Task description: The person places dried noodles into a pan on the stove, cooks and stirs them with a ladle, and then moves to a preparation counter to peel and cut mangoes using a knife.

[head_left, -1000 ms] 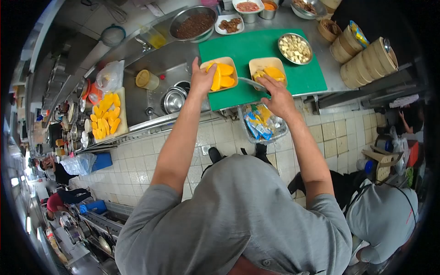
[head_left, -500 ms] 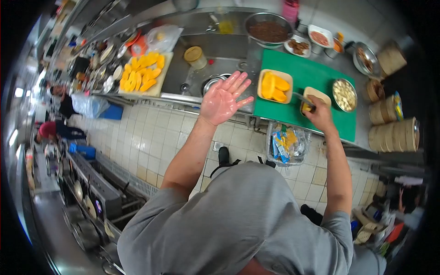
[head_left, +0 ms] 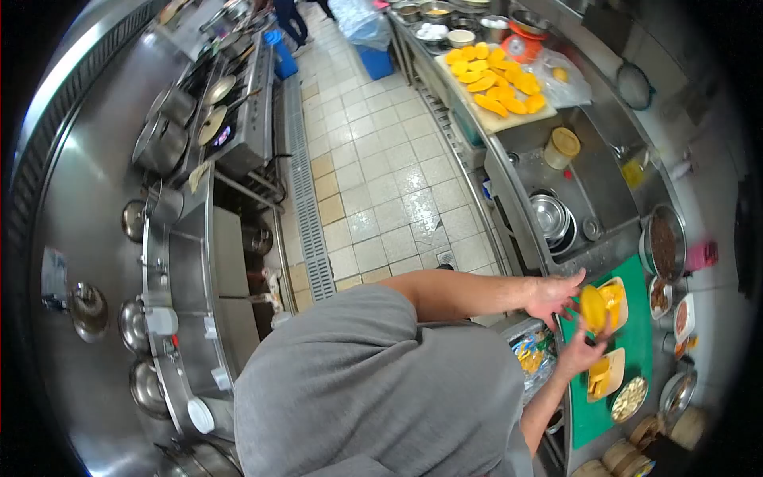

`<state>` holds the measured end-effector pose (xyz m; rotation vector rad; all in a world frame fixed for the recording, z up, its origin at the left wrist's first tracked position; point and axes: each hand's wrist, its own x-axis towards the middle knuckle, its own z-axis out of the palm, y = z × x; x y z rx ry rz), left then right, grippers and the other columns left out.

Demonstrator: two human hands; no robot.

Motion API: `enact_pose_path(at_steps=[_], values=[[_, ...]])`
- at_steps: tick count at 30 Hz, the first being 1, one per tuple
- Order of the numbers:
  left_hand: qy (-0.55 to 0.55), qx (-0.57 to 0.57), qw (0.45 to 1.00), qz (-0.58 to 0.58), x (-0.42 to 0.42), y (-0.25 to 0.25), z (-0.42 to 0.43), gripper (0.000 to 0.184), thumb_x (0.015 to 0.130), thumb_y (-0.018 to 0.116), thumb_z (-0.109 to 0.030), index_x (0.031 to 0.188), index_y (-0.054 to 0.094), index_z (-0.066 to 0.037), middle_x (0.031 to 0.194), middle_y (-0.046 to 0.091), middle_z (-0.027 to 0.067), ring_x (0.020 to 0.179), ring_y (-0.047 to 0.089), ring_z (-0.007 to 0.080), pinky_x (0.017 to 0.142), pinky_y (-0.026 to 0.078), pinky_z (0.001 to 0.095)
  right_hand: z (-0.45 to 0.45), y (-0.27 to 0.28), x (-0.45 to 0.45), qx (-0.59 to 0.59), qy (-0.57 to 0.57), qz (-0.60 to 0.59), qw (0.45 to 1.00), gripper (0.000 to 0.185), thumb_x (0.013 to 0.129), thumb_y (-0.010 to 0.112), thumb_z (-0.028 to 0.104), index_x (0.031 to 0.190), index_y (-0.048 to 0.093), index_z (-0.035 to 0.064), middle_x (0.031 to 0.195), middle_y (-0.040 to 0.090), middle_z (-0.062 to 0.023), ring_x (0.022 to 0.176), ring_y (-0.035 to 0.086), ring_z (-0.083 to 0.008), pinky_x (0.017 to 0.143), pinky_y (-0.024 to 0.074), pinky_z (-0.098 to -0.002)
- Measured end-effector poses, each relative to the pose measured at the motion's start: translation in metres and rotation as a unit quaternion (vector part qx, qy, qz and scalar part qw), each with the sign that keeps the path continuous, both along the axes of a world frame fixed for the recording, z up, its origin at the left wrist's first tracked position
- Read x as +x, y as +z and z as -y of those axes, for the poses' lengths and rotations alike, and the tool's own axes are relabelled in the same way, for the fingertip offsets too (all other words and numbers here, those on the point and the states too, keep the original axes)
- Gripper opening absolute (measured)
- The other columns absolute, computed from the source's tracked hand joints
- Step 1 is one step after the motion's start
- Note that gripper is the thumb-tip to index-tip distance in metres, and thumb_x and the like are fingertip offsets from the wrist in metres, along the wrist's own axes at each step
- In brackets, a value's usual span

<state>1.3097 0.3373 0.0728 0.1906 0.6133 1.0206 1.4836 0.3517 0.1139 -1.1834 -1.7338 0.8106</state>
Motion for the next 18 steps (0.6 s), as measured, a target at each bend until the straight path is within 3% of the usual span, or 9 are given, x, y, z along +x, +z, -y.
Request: enact_pose_path(at_steps=[1,2,3,5,6,8,10,12,18], values=[[0.035,-0.001,0.997,0.066,0.002,0.01,0.008,0.084,0.087,0.034,-0.083,0.137,0.053,-0.018,0.14,0.053,0.01,0.124,0.05,0.0317,0.103,0.034,0.0665,0.007,0.004,-0.015,-0.032,0.029,0.057,0.997,0.052,0.086,0.076,0.011,0.133,0.056,-0.0004,0.128,0.063,-0.0114,0.11,0.06,-0.0218,0.092,0.0466,-0.0305],[0.074,0.006,0.987,0.144,-0.001,-0.016,0.004,0.078,0.089,0.03,-0.082,0.132,0.056,-0.022,0.127,0.06,0.0078,0.12,0.053,0.0316,0.099,0.038,0.0656,0.0,-0.016,-0.017,0.033,0.14,0.003,0.99,0.049,0.08,0.08,0.012,0.124,0.062,-0.0014,0.123,0.065,-0.0099,0.107,0.061,-0.0216,0.092,0.0476,-0.0344],[0.108,0.03,0.986,0.125,-0.016,-0.014,0.009,0.073,0.091,0.032,-0.079,0.126,0.057,-0.021,0.114,0.064,0.0052,0.113,0.056,0.0303,0.093,0.044,0.0639,-0.001,-0.015,-0.023,0.054,0.199,0.023,0.978,0.043,0.085,0.075,0.014,0.123,0.062,-0.0016,0.119,0.066,-0.01,0.106,0.061,-0.0214,0.095,0.0467,-0.0352],[0.103,0.02,0.994,0.005,-0.044,0.008,0.036,0.066,0.094,0.036,-0.074,0.126,0.058,-0.02,0.112,0.064,0.0051,0.106,0.059,0.0293,0.087,0.047,0.0626,-0.004,-0.025,-0.034,-0.094,0.185,-0.077,0.975,0.036,0.091,0.07,0.017,0.121,0.064,-0.0004,0.108,0.068,-0.0078,0.096,0.062,-0.0167,0.081,0.0502,-0.0302],[0.102,0.002,0.994,-0.04,-0.053,0.017,0.045,0.06,0.096,0.042,-0.068,0.127,0.057,-0.02,0.115,0.064,0.0067,0.104,0.061,0.0273,0.081,0.052,0.0585,-0.008,-0.016,-0.041,-0.093,0.191,-0.071,0.975,0.036,0.091,0.07,0.017,0.121,0.064,-0.0004,0.108,0.068,-0.0078,0.096,0.062,-0.0167,0.081,0.0502,-0.0302],[0.089,0.027,0.989,-0.117,-0.062,0.03,0.059,0.058,0.096,0.045,-0.065,0.13,0.056,-0.019,0.115,0.064,0.007,0.102,0.062,0.0265,0.077,0.055,0.0552,-0.015,0.008,-0.053,-0.24,0.104,0.0,0.965,0.028,0.095,0.066,0.017,0.118,0.066,0.0004,0.098,0.067,-0.005,0.082,0.061,-0.0103,0.06,0.0453,-0.0231],[0.074,0.065,0.966,-0.241,-0.057,0.026,0.059,0.056,0.095,0.053,-0.058,0.133,0.056,-0.017,0.115,0.064,0.0071,0.098,0.064,0.0226,0.063,0.059,0.042,-0.03,0.002,-0.051,-0.232,0.136,0.006,0.963,0.026,0.095,0.065,0.015,0.116,0.067,0.0006,0.093,0.066,-0.0032,0.075,0.057,-0.0075,0.054,0.0397,-0.0214],[0.069,0.068,0.959,-0.266,-0.053,0.026,0.059,0.055,0.095,0.054,-0.057,0.131,0.058,-0.016,0.114,0.064,0.0068,0.097,0.065,0.0216,0.061,0.059,0.0394,-0.038,-0.003,-0.051,-0.195,0.174,0.01,0.965,0.02,0.097,0.064,0.016,0.108,0.069,0.0011,0.079,0.062,-0.0006,0.054,0.045,-0.0026,0.044,0.0321,-0.0185],[0.023,0.122,0.92,-0.373,-0.057,0.038,0.059,0.05,0.095,0.058,-0.051,0.126,0.064,-0.012,0.11,0.066,0.0061,0.092,0.065,0.0179,0.057,0.058,0.0321,-0.036,0.006,-0.028,-0.283,0.22,-0.026,0.933,0.017,0.096,0.063,0.01,0.107,0.068,-0.0019,0.078,0.064,-0.0036,0.05,0.045,-0.0044,0.041,0.0317,-0.0182]])
